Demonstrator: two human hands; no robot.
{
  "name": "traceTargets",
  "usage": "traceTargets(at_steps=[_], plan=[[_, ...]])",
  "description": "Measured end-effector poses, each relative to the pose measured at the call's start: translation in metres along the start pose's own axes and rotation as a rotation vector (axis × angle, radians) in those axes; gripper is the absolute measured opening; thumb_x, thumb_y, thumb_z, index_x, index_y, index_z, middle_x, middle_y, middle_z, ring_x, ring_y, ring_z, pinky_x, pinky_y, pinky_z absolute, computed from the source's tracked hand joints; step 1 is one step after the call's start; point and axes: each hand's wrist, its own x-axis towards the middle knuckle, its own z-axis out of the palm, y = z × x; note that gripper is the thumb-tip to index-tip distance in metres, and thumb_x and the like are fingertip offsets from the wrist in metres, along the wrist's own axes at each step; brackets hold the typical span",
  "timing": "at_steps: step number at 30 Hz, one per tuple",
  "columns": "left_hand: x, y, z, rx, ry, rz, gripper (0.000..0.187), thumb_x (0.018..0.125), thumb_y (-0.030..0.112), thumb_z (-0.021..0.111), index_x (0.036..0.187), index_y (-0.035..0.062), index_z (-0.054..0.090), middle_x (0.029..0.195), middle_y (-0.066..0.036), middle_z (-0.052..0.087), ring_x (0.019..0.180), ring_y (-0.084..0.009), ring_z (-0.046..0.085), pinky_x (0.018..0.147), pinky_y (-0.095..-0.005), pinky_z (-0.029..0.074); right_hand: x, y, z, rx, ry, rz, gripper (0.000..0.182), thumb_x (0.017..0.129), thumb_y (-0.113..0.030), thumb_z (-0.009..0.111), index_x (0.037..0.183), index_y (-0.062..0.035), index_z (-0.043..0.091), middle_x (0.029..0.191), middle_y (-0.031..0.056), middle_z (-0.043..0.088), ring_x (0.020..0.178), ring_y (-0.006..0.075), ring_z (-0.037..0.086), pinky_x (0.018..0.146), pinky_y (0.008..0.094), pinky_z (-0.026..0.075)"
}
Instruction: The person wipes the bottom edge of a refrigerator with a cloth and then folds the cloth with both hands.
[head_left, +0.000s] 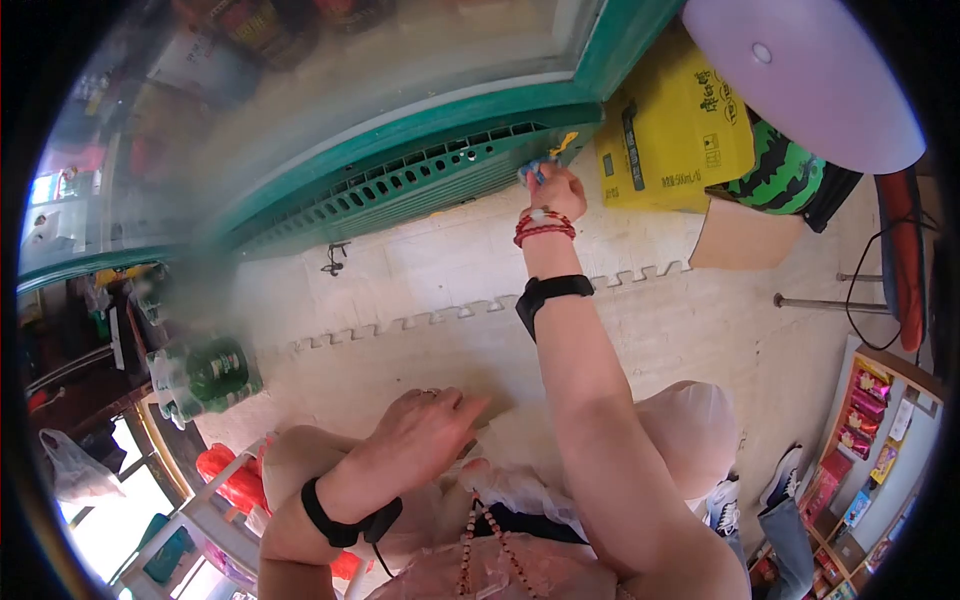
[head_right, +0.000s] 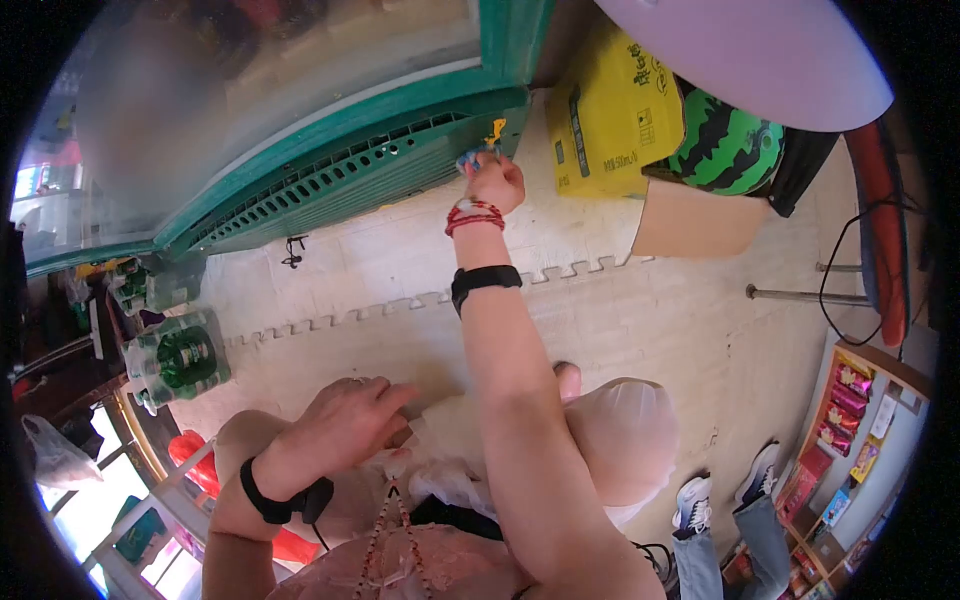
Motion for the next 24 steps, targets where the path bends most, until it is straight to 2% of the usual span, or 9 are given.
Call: traceTargets(at_steps=[2, 4, 6, 7, 11, 13, 16, 21, 24], plan=[[0.002, 0.001, 0.001, 0.002, -0.020, 0.008, 0.032, 0.076, 0.015, 0.058, 0.106, 0.0078, 0.050, 0.077, -0.012, 0.056, 0.070, -0.0303, 0.058, 0.063, -0.0375, 0.048, 0.001, 0.004, 0.002, -0.094, -0.065, -0.362, 0.020, 0.067, 0.006, 0.062, 0.085, 0.0054, 0.053, 0.086, 0.0108, 0.057, 0.061, 0.0236, 0.056, 0.046, 0.0269, 0.049], [0.003, 0.003, 0.000, 0.001, -0.021, -0.016, 0.033, 0.075, 0.015, 0.058, 0.107, 0.0082, 0.050, 0.078, -0.012, 0.057, 0.071, -0.0304, 0.059, 0.063, -0.0378, 0.048, 0.005, -0.004, 0.000, -0.132, -0.087, -0.359, 0.015, 0.068, 0.005, 0.061, 0.080, 0.0037, 0.053, 0.085, 0.0104, 0.058, 0.060, 0.0199, 0.054, 0.044, 0.0279, 0.047], [0.002, 0.004, 0.006, -0.004, -0.035, -0.019, 0.034, 0.075, 0.014, 0.058, 0.107, 0.0078, 0.050, 0.079, -0.013, 0.057, 0.071, -0.0308, 0.059, 0.063, -0.0380, 0.048, 0.098, 0.027, -0.024, -0.369, -0.309, -0.017, 0.007, 0.073, -0.001, 0.059, 0.080, -0.0003, 0.056, 0.085, 0.0100, 0.059, 0.065, 0.0179, 0.055, 0.045, 0.0265, 0.047], [0.003, 0.003, 0.005, -0.008, -0.029, -0.034, 0.034, 0.075, 0.014, 0.058, 0.108, 0.0075, 0.051, 0.080, -0.013, 0.057, 0.072, -0.0312, 0.058, 0.064, -0.0381, 0.048, 0.190, 0.080, -0.058, -0.310, -0.690, -0.221, 0.008, 0.079, -0.010, 0.056, 0.085, -0.0041, 0.058, 0.087, 0.0072, 0.060, 0.076, 0.0165, 0.057, 0.055, 0.0269, 0.049], [0.002, 0.010, -0.002, 0.052, -0.074, -0.046, 0.033, 0.075, 0.013, 0.058, 0.107, 0.0067, 0.052, 0.080, -0.014, 0.057, 0.072, -0.0321, 0.058, 0.064, -0.0384, 0.048, 0.081, 0.004, -0.033, -0.677, -0.387, 0.178, 0.016, 0.081, -0.016, 0.057, 0.094, -0.0074, 0.060, 0.090, 0.0006, 0.061, 0.085, 0.0131, 0.056, 0.071, 0.0270, 0.049], [0.003, 0.010, -0.003, 0.022, 0.017, -0.047, 0.032, 0.075, 0.014, 0.058, 0.105, 0.0062, 0.052, 0.079, -0.013, 0.057, 0.071, -0.0319, 0.058, 0.064, -0.0384, 0.048, 0.071, 0.016, -0.032, -1.081, -0.344, -0.659, 0.018, 0.069, -0.010, 0.066, 0.081, 0.0025, 0.060, 0.077, 0.0113, 0.062, 0.064, 0.0185, 0.060, 0.054, 0.0283, 0.047], [0.004, 0.009, 0.001, 0.021, -0.005, -0.017, 0.032, 0.075, 0.014, 0.059, 0.105, 0.0062, 0.052, 0.078, -0.012, 0.057, 0.070, -0.0310, 0.058, 0.064, -0.0382, 0.048, 0.029, 0.014, -0.012, -0.535, -0.031, -0.547, 0.019, 0.061, -0.009, 0.069, 0.074, 0.0035, 0.061, 0.068, 0.0136, 0.061, 0.060, 0.0215, 0.060, 0.055, 0.0308, 0.047], [0.001, 0.006, 0.008, 0.004, -0.024, -0.055, 0.032, 0.075, 0.015, 0.059, 0.104, 0.0062, 0.052, 0.077, -0.012, 0.057, 0.070, -0.0304, 0.058, 0.063, -0.0383, 0.048, 0.053, 0.013, -0.014, -0.705, 0.056, -0.613, 0.014, 0.063, -0.008, 0.064, 0.073, 0.0007, 0.063, 0.065, 0.0123, 0.061, 0.061, 0.0255, 0.060, 0.059, 0.0325, 0.046], [0.003, 0.001, 0.000, 0.026, -0.008, -0.049, 0.032, 0.075, 0.015, 0.058, 0.105, 0.0064, 0.052, 0.076, -0.012, 0.056, 0.070, -0.0304, 0.058, 0.062, -0.0378, 0.048, 0.097, -0.005, -0.018, -1.302, -0.539, -0.186, 0.012, 0.068, -0.007, 0.059, 0.076, 0.0017, 0.057, 0.070, 0.0112, 0.059, 0.067, 0.0212, 0.057, 0.058, 0.0307, 0.043]])
